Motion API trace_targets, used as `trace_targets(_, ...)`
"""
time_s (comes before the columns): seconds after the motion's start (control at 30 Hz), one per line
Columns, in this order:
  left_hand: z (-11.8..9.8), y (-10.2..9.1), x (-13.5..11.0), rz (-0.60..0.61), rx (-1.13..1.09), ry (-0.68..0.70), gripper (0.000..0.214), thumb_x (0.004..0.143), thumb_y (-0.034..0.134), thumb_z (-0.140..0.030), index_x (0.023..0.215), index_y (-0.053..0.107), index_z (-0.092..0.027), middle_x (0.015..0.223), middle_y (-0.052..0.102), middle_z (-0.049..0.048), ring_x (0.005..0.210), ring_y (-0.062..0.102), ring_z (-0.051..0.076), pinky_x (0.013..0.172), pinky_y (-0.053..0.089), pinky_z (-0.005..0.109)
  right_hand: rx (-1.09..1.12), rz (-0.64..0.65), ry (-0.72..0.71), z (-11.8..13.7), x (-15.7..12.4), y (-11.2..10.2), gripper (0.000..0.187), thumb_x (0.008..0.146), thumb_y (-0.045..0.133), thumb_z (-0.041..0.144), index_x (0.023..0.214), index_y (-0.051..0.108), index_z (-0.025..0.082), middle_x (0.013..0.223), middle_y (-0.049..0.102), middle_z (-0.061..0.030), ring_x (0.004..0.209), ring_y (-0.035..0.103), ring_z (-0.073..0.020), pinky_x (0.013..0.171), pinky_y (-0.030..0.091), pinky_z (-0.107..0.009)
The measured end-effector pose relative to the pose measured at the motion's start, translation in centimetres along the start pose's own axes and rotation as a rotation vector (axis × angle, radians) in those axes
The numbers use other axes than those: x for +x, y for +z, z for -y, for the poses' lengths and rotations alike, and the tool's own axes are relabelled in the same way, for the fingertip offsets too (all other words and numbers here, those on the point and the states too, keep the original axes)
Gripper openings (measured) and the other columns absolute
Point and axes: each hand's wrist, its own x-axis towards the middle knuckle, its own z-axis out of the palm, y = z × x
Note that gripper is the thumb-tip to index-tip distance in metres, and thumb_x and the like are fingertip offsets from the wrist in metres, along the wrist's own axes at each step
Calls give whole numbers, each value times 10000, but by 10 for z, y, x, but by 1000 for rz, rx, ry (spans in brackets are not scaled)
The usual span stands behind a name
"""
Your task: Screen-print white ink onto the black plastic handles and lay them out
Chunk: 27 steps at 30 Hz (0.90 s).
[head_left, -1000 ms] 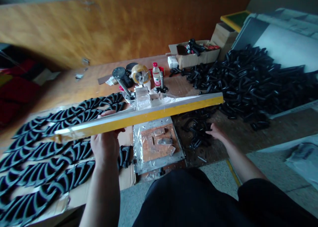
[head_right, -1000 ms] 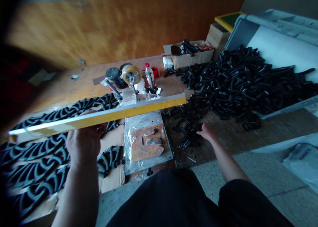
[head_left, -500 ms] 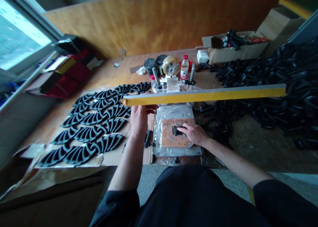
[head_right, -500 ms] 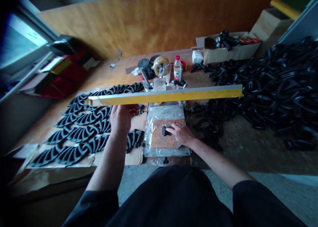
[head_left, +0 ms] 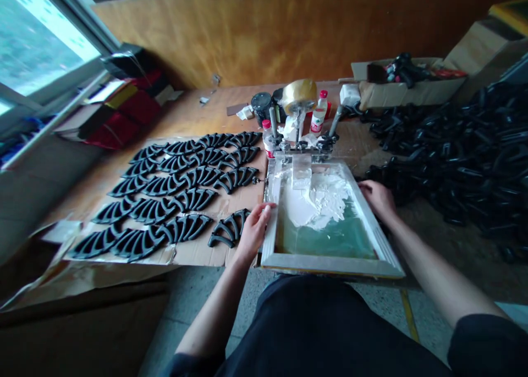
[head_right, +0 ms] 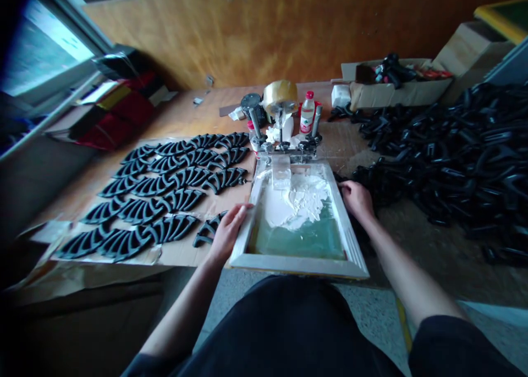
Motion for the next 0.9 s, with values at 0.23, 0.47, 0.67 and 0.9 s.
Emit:
trace_targets(0.23, 72, 10, 12, -55, 203, -122, 567, 834, 582, -459, 1347, 519, -227, 671, 533, -38, 540, 447, 94, 523, 338, 197, -130, 34, -501, 100, 36, 37, 610, 719, 757, 264, 1280, 551, 144, 1340, 510, -161, 1182, 511, -298, 959, 451, -407)
trace_targets(0.47, 87, 8, 19, -42, 257, -104, 525, 846, 563, -456, 1317, 546, -222, 679, 537, -29, 583, 485, 115, 556, 368, 212, -235, 397, -683, 103, -16, 55, 159, 864, 539, 155, 935, 675, 196, 914, 688, -58, 894, 610, -211, 753, 446, -294)
trace_targets(0.67, 94, 8, 22, -28, 319, -105, 536, 883, 487, -490, 1345, 522, -221, 696, 539, -21, 619, 501, 123, 584, 376, 217, -91, 550, -986, 79, -31, 35, 261, 771, 541, 53, 904, 694, 218, 870, 697, -10, 834, 616, -171, 726, 443, -257)
trace_targets(0.9, 96, 7, 21, -32, 259, -123, 567, 866, 513, -504, 1364, 500, -232, 768, 595, -7, 616, 510, 108, 567, 373, 203, -34, 337, -983, 75, -45, 50, 365, 758, 525, 0, 1033, 687, 178, 1060, 703, -60, 922, 636, -202, 780, 482, -296)
